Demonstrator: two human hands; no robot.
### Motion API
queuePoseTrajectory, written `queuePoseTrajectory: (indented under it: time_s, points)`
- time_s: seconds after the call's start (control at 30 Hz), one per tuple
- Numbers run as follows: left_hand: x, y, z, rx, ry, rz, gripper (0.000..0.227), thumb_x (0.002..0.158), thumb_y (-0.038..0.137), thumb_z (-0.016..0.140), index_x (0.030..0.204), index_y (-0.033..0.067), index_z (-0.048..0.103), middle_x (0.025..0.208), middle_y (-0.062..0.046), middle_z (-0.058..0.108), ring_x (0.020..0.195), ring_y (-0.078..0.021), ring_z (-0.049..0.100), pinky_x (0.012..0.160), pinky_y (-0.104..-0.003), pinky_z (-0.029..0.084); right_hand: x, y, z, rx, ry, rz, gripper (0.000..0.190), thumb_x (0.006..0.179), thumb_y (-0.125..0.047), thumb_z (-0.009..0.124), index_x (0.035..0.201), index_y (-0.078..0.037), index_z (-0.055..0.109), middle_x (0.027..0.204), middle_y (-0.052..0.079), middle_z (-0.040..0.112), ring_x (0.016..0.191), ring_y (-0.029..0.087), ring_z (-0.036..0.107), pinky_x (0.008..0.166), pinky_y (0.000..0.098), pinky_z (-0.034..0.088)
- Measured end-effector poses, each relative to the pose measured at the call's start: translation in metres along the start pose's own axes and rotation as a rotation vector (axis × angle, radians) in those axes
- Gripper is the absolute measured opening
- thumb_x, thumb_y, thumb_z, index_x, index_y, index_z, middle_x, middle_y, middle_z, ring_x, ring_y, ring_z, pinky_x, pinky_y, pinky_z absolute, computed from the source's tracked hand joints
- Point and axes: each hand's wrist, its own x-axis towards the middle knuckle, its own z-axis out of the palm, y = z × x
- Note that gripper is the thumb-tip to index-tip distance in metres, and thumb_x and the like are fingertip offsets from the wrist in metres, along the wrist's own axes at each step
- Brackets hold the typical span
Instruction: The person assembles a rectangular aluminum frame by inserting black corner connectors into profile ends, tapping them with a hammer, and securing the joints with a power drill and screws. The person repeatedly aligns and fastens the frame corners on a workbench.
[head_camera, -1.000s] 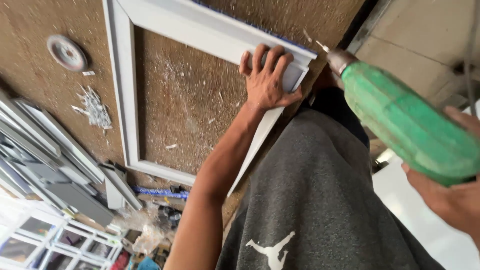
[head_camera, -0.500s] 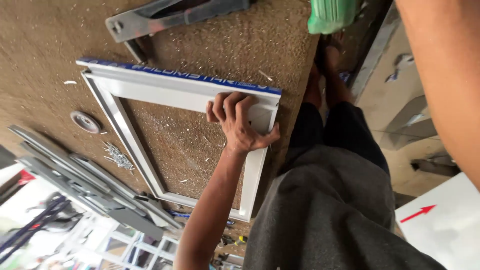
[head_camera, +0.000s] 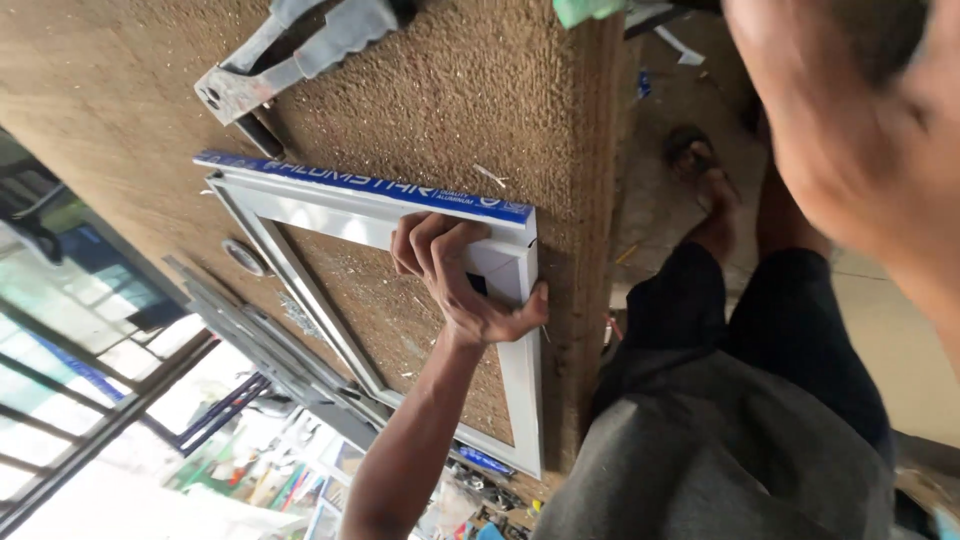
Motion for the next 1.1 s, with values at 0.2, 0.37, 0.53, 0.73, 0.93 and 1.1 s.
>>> queuePoseTrajectory:
  time_s: [0.2, 0.37, 0.53, 0.73, 0.93, 1.1]
  points:
    - [0.014, 0.026, -0.007, 0.102, -0.04, -0.033, 0.065, 0.074, 0.068, 0.057, 0.1, 0.0088, 0.053, 0.098, -0.011, 0.051, 0.102, -0.028, 0.046, 0.101, -0.042, 0.03, -0.089, 0.027, 0.025, 0.018, 0.055, 0.1, 0.037, 0.108, 0.01, 0.061, 0.143, 0.021, 0.054, 0.137, 0.033, 0.053, 0.103, 0.03, 0.065, 0.074, 0.0312, 0.054]
    - [0.019, 0.037, -0.018, 0.09, -0.021, -0.015, 0.066, 0.077, 0.071, 0.054, 0.1, 0.0095, 0.052, 0.099, -0.007, 0.049, 0.103, -0.0244, 0.043, 0.1, -0.04, 0.03, -0.147, 0.064, 0.036, -0.077, 0.073, 0.322, 0.036, 0.107, 0.003, 0.063, 0.141, 0.015, 0.064, 0.14, 0.026, 0.059, 0.11, 0.034, 0.063, 0.093, 0.0419, 0.051]
    - [0.017, 0.038, -0.015, 0.043, -0.003, 0.012, 0.063, 0.08, 0.072, 0.054, 0.101, 0.0127, 0.051, 0.102, -0.004, 0.048, 0.107, -0.0213, 0.041, 0.103, -0.038, 0.033, -0.198, 0.139, 0.058, 0.114, 0.194, 0.41, 0.035, 0.11, -0.001, 0.061, 0.141, 0.014, 0.06, 0.142, 0.028, 0.058, 0.132, 0.036, 0.058, 0.11, 0.0416, 0.045]
    - [0.013, 0.033, -0.005, -0.052, 0.037, 0.006, 0.06, 0.079, 0.071, 0.061, 0.106, 0.018, 0.052, 0.108, 0.0, 0.047, 0.111, -0.0165, 0.042, 0.105, -0.035, 0.034, -0.233, 0.249, 0.072, -0.024, 0.118, 0.362, 0.046, 0.117, -0.016, 0.057, 0.155, 0.01, 0.06, 0.129, 0.026, 0.06, 0.102, 0.034, 0.057, 0.092, 0.0426, 0.044]
    - [0.013, 0.028, -0.004, 0.122, 0.0, -0.044, 0.061, 0.075, 0.068, 0.055, 0.101, 0.0129, 0.051, 0.1, -0.004, 0.05, 0.104, -0.0232, 0.043, 0.099, -0.039, 0.034, -0.183, 0.119, 0.009, 0.0, 0.185, 0.336, 0.039, 0.118, -0.013, 0.055, 0.149, 0.01, 0.06, 0.147, 0.02, 0.051, 0.093, 0.022, 0.053, 0.086, 0.0303, 0.038]
    - [0.019, 0.021, -0.029, 0.132, -0.039, -0.043, 0.062, 0.069, 0.067, 0.057, 0.102, 0.0142, 0.053, 0.104, -0.007, 0.049, 0.107, -0.0277, 0.047, 0.096, -0.045, 0.027, -0.065, -0.089, -0.014, -0.125, 0.042, 0.132, 0.031, 0.105, -0.006, 0.063, 0.133, 0.006, 0.066, 0.125, 0.02, 0.064, 0.102, 0.025, 0.066, 0.089, 0.0339, 0.051]
